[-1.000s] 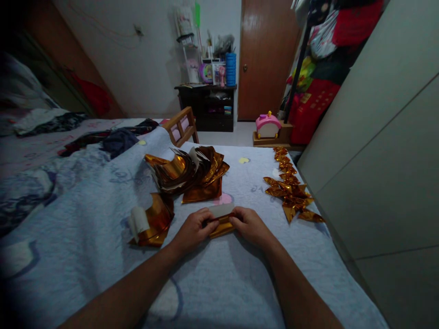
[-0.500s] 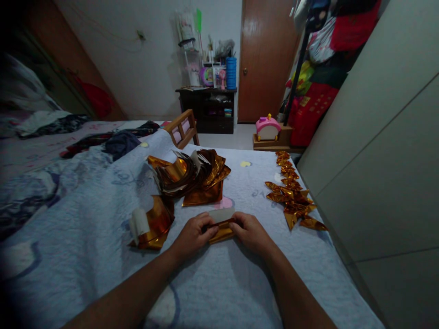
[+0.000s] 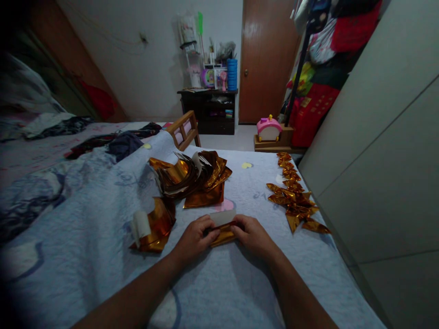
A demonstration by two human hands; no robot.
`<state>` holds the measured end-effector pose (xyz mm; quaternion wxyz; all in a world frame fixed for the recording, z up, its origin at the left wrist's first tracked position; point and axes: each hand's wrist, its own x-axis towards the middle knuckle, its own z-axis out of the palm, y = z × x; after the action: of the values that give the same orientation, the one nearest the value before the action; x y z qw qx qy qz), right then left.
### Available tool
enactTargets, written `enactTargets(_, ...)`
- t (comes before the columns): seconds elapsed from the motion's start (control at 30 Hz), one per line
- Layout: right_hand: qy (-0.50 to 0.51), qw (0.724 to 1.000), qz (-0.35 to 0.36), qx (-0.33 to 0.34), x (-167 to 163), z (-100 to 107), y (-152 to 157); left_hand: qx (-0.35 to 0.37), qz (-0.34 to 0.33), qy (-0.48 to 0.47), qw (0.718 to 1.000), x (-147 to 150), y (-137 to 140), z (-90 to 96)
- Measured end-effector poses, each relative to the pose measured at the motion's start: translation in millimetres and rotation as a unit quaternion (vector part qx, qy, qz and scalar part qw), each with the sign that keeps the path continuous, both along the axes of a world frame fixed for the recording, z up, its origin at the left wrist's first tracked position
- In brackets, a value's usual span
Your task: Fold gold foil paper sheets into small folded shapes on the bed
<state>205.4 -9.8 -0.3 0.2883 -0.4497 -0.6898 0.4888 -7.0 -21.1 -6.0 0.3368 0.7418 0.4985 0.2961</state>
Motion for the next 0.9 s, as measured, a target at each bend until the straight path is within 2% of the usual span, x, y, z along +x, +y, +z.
enactTargets(0.5,-0.023,1.0,-0.01,-0.008,1.1,-1.0,-0.6,0.004,0.001,0.004,1.0,0.8,-0.5,-0.9)
enactTargets(0.9,-0.005,1.0,-0.007,-0.002,0.2,-3.9,-2.7,-0.01,0.0,-0.048,0.999,1.6,2.7,0.5)
